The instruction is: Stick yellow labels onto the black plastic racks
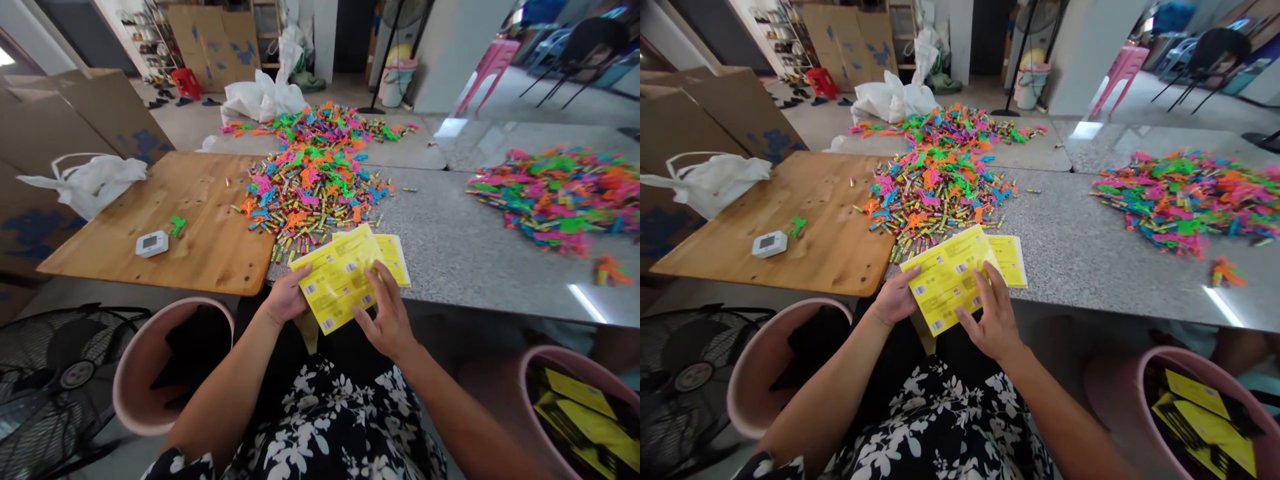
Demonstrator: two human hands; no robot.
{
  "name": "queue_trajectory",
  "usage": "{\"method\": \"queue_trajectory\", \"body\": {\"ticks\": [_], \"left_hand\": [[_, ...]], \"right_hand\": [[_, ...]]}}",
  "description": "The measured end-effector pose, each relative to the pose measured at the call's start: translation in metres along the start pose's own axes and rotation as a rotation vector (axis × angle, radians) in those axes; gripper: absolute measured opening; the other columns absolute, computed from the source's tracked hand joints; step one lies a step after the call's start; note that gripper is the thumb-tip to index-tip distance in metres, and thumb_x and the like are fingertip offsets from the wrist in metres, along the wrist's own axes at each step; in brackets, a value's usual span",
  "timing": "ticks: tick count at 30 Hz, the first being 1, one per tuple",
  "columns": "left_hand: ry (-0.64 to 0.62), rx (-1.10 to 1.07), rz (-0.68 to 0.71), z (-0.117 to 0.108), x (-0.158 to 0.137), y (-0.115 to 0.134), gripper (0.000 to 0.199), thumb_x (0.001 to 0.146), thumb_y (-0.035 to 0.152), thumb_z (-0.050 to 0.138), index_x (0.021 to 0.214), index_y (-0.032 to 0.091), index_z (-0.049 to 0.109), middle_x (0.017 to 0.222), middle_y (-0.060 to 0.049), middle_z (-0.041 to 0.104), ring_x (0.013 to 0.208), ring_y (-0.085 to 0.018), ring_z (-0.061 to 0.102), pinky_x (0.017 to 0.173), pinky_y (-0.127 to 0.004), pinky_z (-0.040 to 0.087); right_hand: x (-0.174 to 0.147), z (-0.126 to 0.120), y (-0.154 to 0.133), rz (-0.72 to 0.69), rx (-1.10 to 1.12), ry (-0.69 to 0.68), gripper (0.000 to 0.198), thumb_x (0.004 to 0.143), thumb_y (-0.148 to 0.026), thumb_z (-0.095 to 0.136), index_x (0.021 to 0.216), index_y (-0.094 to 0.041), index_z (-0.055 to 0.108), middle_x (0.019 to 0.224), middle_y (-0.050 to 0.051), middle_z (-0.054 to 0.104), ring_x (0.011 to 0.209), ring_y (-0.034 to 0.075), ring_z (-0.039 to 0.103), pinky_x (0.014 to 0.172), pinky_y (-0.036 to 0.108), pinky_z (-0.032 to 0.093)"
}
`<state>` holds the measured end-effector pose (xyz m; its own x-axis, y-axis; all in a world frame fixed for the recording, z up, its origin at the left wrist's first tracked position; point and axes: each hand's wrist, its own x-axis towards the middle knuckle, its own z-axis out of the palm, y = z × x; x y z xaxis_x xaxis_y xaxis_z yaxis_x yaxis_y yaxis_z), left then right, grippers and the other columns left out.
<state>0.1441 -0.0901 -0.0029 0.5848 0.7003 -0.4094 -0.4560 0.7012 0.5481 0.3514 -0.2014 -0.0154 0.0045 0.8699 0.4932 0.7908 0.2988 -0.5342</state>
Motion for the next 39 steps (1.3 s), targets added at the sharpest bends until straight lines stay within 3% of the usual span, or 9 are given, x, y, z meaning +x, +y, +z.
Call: {"method": "queue_trajectory", "body": {"ticks": [5, 9, 15, 18, 22, 25, 27, 30, 39], "left_hand": [[-0.007, 0.022, 0.042, 0.001, -0.013, -0.01, 0.044, 0.08, 0.036, 0.073, 0.118, 0.014, 0.073, 0.123, -0.016, 0.076, 0.136, -0.042, 0.059, 0.117, -0.059, 0.045], [0.014, 0.071, 0.058, 0.008, -0.018, -0.02, 0.05, 0.069, 0.025, 0.081, 0.117, 0.013, 0.073, 0.123, -0.017, 0.076, 0.133, -0.044, 0.06, 0.116, -0.06, 0.045], [0.171, 0.055, 0.136, 0.026, -0.017, -0.026, 0.044, 0.086, 0.035, 0.076, 0.124, 0.013, 0.07, 0.131, -0.016, 0.073, 0.128, -0.037, 0.066, 0.116, -0.054, 0.049], [0.152, 0.03, 0.139, 0.027, -0.018, -0.027, 0.048, 0.086, 0.036, 0.077, 0.127, 0.013, 0.068, 0.133, -0.016, 0.072, 0.13, -0.036, 0.064, 0.117, -0.054, 0.048], [0.13, 0.033, 0.099, 0.02, -0.021, -0.027, 0.044, 0.077, 0.026, 0.083, 0.117, 0.011, 0.072, 0.128, -0.017, 0.074, 0.129, -0.04, 0.065, 0.116, -0.056, 0.048], [0.177, 0.026, 0.101, 0.016, -0.02, -0.024, 0.041, 0.082, 0.029, 0.08, 0.118, 0.012, 0.071, 0.127, -0.016, 0.075, 0.129, -0.038, 0.065, 0.116, -0.055, 0.048], [0.219, 0.01, 0.146, 0.017, -0.018, -0.022, 0.041, 0.086, 0.031, 0.076, 0.122, 0.012, 0.07, 0.129, -0.016, 0.074, 0.129, -0.037, 0.065, 0.116, -0.055, 0.048], [0.252, -0.001, 0.185, 0.018, -0.016, -0.021, 0.041, 0.089, 0.03, 0.074, 0.127, 0.014, 0.068, 0.136, -0.015, 0.07, 0.131, -0.035, 0.064, 0.117, -0.053, 0.049], [0.177, 0.053, 0.107, 0.018, -0.029, -0.019, 0.044, 0.079, 0.022, 0.082, 0.121, 0.011, 0.072, 0.127, -0.017, 0.075, 0.13, -0.039, 0.063, 0.116, -0.057, 0.048]], "right_hand": [[0.015, 0.014, -0.014, 0.216, 0.074, -0.043, 0.073, 0.098, -0.057, 0.059, 0.158, -0.022, 0.038, 0.157, 0.018, 0.047, 0.147, 0.034, 0.045, 0.122, 0.058, 0.04], [0.017, 0.022, -0.019, 0.305, 0.181, -0.118, 0.066, 0.102, -0.059, 0.05, 0.155, -0.019, 0.042, 0.15, 0.018, 0.055, 0.14, 0.033, 0.054, 0.118, 0.056, 0.046], [0.01, 0.032, -0.025, 0.372, 0.092, 0.006, 0.082, 0.098, -0.066, 0.053, 0.158, -0.013, 0.035, 0.159, 0.024, 0.043, 0.15, 0.037, 0.041, 0.122, 0.06, 0.039], [0.011, 0.031, -0.03, 0.392, 0.165, -0.014, 0.072, 0.1, -0.062, 0.051, 0.152, -0.013, 0.044, 0.15, 0.023, 0.054, 0.141, 0.036, 0.053, 0.115, 0.057, 0.047], [0.017, 0.022, -0.033, 0.438, 0.358, -0.079, 0.047, 0.103, -0.054, 0.05, 0.135, -0.022, 0.061, 0.129, 0.013, 0.072, 0.116, 0.029, 0.07, 0.099, 0.046, 0.059], [0.019, 0.018, -0.029, 0.508, 0.439, -0.091, 0.05, 0.097, -0.056, 0.059, 0.134, -0.023, 0.061, 0.129, 0.012, 0.072, 0.114, 0.029, 0.071, 0.097, 0.045, 0.06], [0.017, 0.019, -0.026, 0.5, 0.389, -0.076, 0.06, 0.092, -0.056, 0.067, 0.139, -0.02, 0.059, 0.136, 0.014, 0.068, 0.123, 0.032, 0.067, 0.105, 0.05, 0.056], [0.011, 0.023, -0.024, 0.407, 0.319, -0.115, 0.054, 0.093, -0.052, 0.066, 0.138, -0.022, 0.06, 0.138, 0.014, 0.067, 0.129, 0.032, 0.063, 0.111, 0.053, 0.051], [0.005, 0.026, -0.024, 0.289, 0.214, -0.064, 0.05, 0.1, -0.049, 0.056, 0.14, -0.019, 0.059, 0.147, 0.017, 0.058, 0.14, 0.03, 0.054, 0.119, 0.053, 0.046]]}}
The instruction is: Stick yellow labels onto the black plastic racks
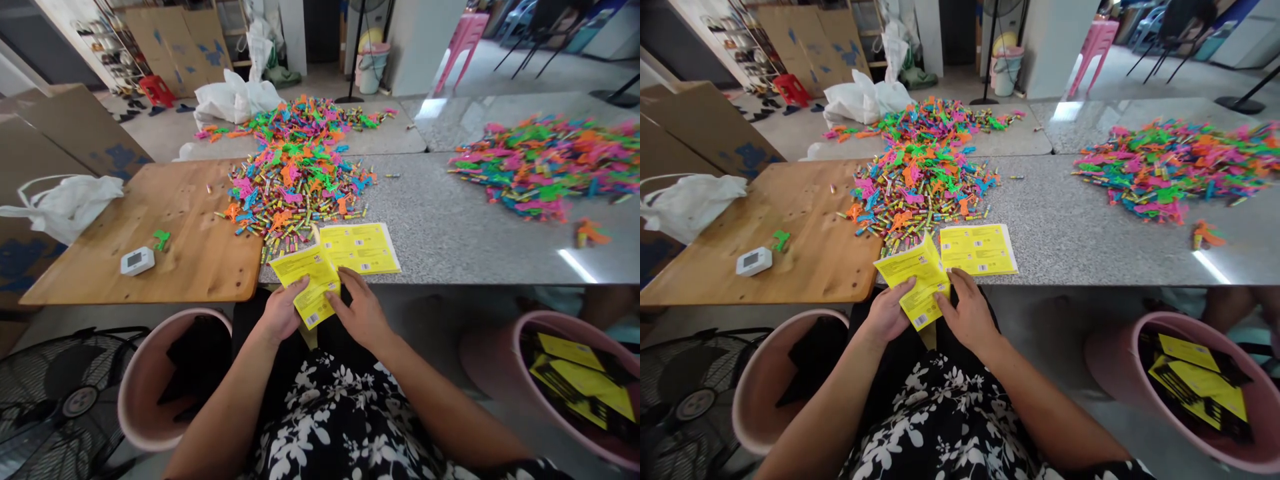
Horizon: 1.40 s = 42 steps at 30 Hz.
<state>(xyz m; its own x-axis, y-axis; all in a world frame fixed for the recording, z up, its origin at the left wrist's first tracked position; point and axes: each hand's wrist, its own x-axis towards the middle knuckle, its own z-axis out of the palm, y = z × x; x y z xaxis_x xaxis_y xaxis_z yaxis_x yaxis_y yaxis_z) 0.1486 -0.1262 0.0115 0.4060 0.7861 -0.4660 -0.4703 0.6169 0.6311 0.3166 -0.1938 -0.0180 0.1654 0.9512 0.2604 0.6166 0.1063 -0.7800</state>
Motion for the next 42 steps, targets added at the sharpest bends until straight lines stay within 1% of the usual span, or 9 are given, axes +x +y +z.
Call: {"method": "queue_trajectory", "body": {"ticks": [4, 8, 17, 22, 25, 28, 31, 37, 42], "left_hand": [[0.048, 0.043, -0.017, 0.007, -0.003, 0.006, 0.045, 0.084, 0.024, 0.079, 0.125, 0.01, 0.071, 0.127, -0.019, 0.074, 0.127, -0.038, 0.066, 0.114, -0.055, 0.05], [0.124, 0.04, -0.018, 0.009, -0.004, 0.009, 0.038, 0.086, 0.024, 0.076, 0.12, 0.008, 0.073, 0.126, -0.02, 0.074, 0.123, -0.037, 0.069, 0.113, -0.054, 0.052], [0.115, 0.086, -0.019, -0.004, -0.003, 0.008, 0.034, 0.087, 0.026, 0.077, 0.116, 0.009, 0.075, 0.124, -0.018, 0.075, 0.119, -0.036, 0.072, 0.111, -0.052, 0.054], [0.126, 0.001, 0.027, -0.001, -0.003, 0.011, 0.038, 0.091, 0.03, 0.073, 0.124, 0.011, 0.071, 0.13, -0.016, 0.073, 0.127, -0.034, 0.067, 0.114, -0.052, 0.051], [0.119, -0.05, 0.04, -0.001, -0.001, 0.013, 0.04, 0.094, 0.032, 0.07, 0.128, 0.013, 0.069, 0.132, -0.015, 0.073, 0.13, -0.034, 0.065, 0.116, -0.052, 0.049], [0.103, -0.092, 0.051, -0.004, 0.0, 0.012, 0.037, 0.098, 0.033, 0.065, 0.129, 0.014, 0.068, 0.132, -0.013, 0.073, 0.131, -0.032, 0.064, 0.117, -0.05, 0.048], [0.077, -0.114, 0.071, -0.01, 0.003, 0.009, 0.038, 0.099, 0.037, 0.063, 0.129, 0.016, 0.068, 0.131, -0.012, 0.074, 0.133, -0.032, 0.063, 0.119, -0.05, 0.046], [-0.051, -0.057, 0.075, -0.027, 0.009, 0.005, 0.041, 0.088, 0.036, 0.076, 0.122, 0.015, 0.071, 0.129, -0.013, 0.074, 0.136, -0.036, 0.059, 0.122, -0.053, 0.041], [-0.169, 0.056, -0.004, -0.027, 0.004, 0.003, 0.044, 0.076, 0.033, 0.088, 0.113, 0.014, 0.075, 0.124, -0.014, 0.076, 0.133, -0.04, 0.061, 0.121, -0.059, 0.041]], "right_hand": [[0.0, 0.001, -0.001, -0.037, -0.049, 0.022, 0.046, 0.103, -0.047, 0.051, 0.139, -0.02, 0.06, 0.146, 0.016, 0.059, 0.14, 0.03, 0.055, 0.119, 0.053, 0.047], [-0.001, 0.003, -0.004, -0.033, -0.075, 0.038, 0.048, 0.104, -0.048, 0.05, 0.141, -0.019, 0.059, 0.145, 0.016, 0.06, 0.138, 0.03, 0.056, 0.117, 0.053, 0.049], [0.006, -0.007, -0.017, -0.032, -0.04, -0.16, 0.041, 0.107, -0.043, 0.041, 0.131, -0.018, 0.063, 0.137, 0.015, 0.065, 0.133, 0.028, 0.06, 0.115, 0.049, 0.05], [0.006, -0.002, -0.015, 0.01, -0.022, -0.045, 0.052, 0.102, -0.051, 0.052, 0.143, -0.019, 0.054, 0.145, 0.016, 0.059, 0.137, 0.031, 0.056, 0.115, 0.05, 0.049], [0.002, 0.0, -0.016, -0.031, -0.007, -0.048, 0.04, 0.105, -0.046, 0.049, 0.133, -0.022, 0.061, 0.132, 0.012, 0.068, 0.125, 0.028, 0.064, 0.107, 0.046, 0.054], [-0.001, -0.002, -0.019, -0.075, -0.027, -0.013, 0.03, 0.107, -0.04, 0.046, 0.113, -0.024, 0.07, 0.112, 0.009, 0.075, 0.107, 0.026, 0.07, 0.095, 0.042, 0.057], [-0.001, -0.006, -0.021, -0.087, -0.007, -0.001, 0.029, 0.107, -0.037, 0.045, 0.104, -0.025, 0.072, 0.106, 0.007, 0.076, 0.099, 0.024, 0.071, 0.09, 0.039, 0.057], [0.011, -0.008, -0.026, -0.026, 0.148, 0.035, 0.026, 0.1, -0.042, 0.061, 0.118, -0.025, 0.069, 0.118, 0.007, 0.074, 0.112, 0.024, 0.069, 0.1, 0.039, 0.054], [0.021, -0.003, -0.026, 0.141, 0.456, -0.028, 0.025, 0.094, -0.044, 0.068, 0.111, -0.025, 0.073, 0.108, 0.004, 0.077, 0.098, 0.022, 0.073, 0.087, 0.034, 0.058]]}}
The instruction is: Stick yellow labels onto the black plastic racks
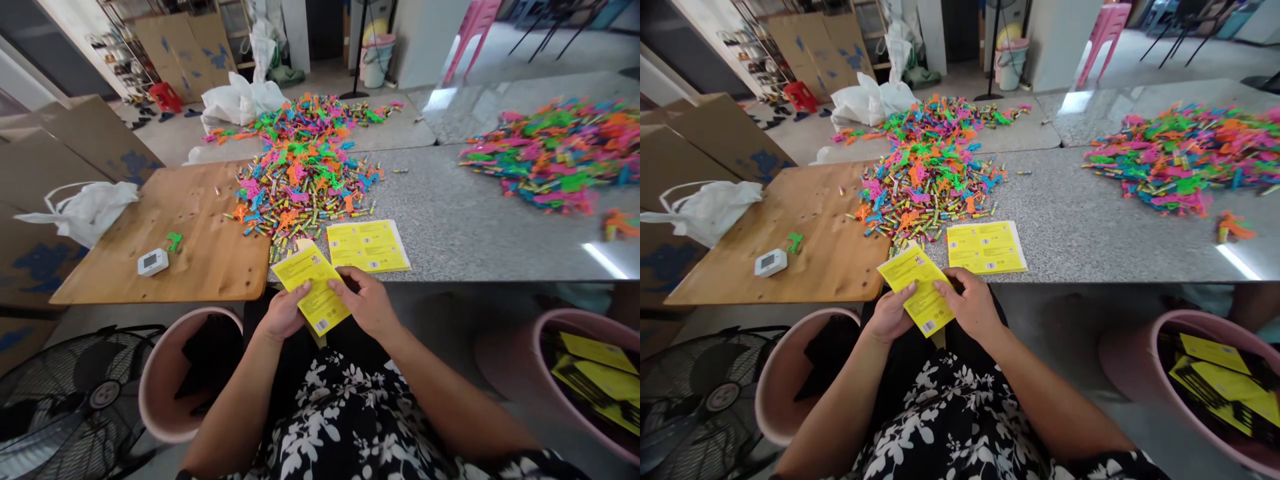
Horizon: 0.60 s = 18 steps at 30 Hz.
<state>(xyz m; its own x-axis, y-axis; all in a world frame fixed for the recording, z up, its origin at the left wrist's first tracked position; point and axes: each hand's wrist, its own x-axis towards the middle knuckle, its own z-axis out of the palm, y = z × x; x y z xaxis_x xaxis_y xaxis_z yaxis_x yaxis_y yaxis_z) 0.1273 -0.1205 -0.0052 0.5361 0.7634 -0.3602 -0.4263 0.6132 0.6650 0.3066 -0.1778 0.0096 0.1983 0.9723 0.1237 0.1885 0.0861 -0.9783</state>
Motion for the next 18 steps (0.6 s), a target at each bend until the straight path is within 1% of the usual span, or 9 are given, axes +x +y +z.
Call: {"method": "queue_trajectory", "body": {"ticks": [3, 5, 8, 11, 15, 18], "left_hand": [[-0.001, 0.019, 0.009, 0.004, -0.001, 0.002, 0.044, 0.074, 0.032, 0.089, 0.111, 0.013, 0.076, 0.124, -0.015, 0.076, 0.134, -0.041, 0.06, 0.121, -0.059, 0.04], [0.002, 0.023, 0.017, 0.006, -0.001, 0.003, 0.044, 0.075, 0.032, 0.089, 0.113, 0.013, 0.076, 0.126, -0.015, 0.076, 0.136, -0.041, 0.059, 0.122, -0.059, 0.039], [-0.001, 0.04, 0.012, 0.005, 0.001, 0.004, 0.046, 0.075, 0.033, 0.089, 0.113, 0.012, 0.076, 0.126, -0.016, 0.075, 0.136, -0.041, 0.058, 0.121, -0.06, 0.04], [-0.001, 0.07, -0.018, 0.005, 0.003, 0.003, 0.045, 0.072, 0.033, 0.09, 0.109, 0.011, 0.077, 0.124, -0.017, 0.076, 0.136, -0.043, 0.058, 0.12, -0.061, 0.04], [-0.028, 0.109, -0.048, 0.007, 0.004, 0.005, 0.045, 0.071, 0.032, 0.091, 0.109, 0.011, 0.078, 0.127, -0.018, 0.074, 0.137, -0.044, 0.057, 0.12, -0.061, 0.04], [-0.048, 0.129, -0.04, 0.01, 0.006, 0.006, 0.046, 0.072, 0.033, 0.09, 0.111, 0.012, 0.078, 0.131, -0.017, 0.073, 0.139, -0.043, 0.055, 0.121, -0.061, 0.039]], "right_hand": [[0.001, -0.002, 0.0, -0.033, -0.009, 0.012, 0.023, 0.095, -0.044, 0.067, 0.103, -0.025, 0.076, 0.104, 0.003, 0.076, 0.097, 0.021, 0.071, 0.085, 0.033, 0.056], [0.0, -0.004, 0.0, -0.031, -0.01, 0.019, 0.026, 0.097, -0.047, 0.063, 0.101, -0.025, 0.077, 0.1, 0.003, 0.076, 0.094, 0.021, 0.071, 0.082, 0.032, 0.055], [0.0, -0.007, 0.0, 0.047, 0.058, 0.014, 0.03, 0.097, -0.05, 0.063, 0.105, -0.025, 0.078, 0.1, 0.004, 0.077, 0.093, 0.021, 0.071, 0.081, 0.032, 0.055], [0.001, -0.008, 0.001, 0.111, 0.127, 0.035, 0.033, 0.09, -0.051, 0.072, 0.109, -0.024, 0.077, 0.104, 0.004, 0.078, 0.094, 0.023, 0.071, 0.081, 0.033, 0.056], [0.007, -0.009, 0.002, 0.218, 0.209, 0.075, 0.035, 0.082, -0.056, 0.077, 0.093, -0.023, 0.08, 0.092, 0.003, 0.078, 0.084, 0.023, 0.071, 0.075, 0.034, 0.056], [0.011, -0.01, 0.003, 0.32, 0.402, 0.069, 0.034, 0.075, -0.056, 0.083, 0.084, -0.023, 0.08, 0.088, 0.003, 0.078, 0.085, 0.024, 0.071, 0.079, 0.036, 0.057]]}}
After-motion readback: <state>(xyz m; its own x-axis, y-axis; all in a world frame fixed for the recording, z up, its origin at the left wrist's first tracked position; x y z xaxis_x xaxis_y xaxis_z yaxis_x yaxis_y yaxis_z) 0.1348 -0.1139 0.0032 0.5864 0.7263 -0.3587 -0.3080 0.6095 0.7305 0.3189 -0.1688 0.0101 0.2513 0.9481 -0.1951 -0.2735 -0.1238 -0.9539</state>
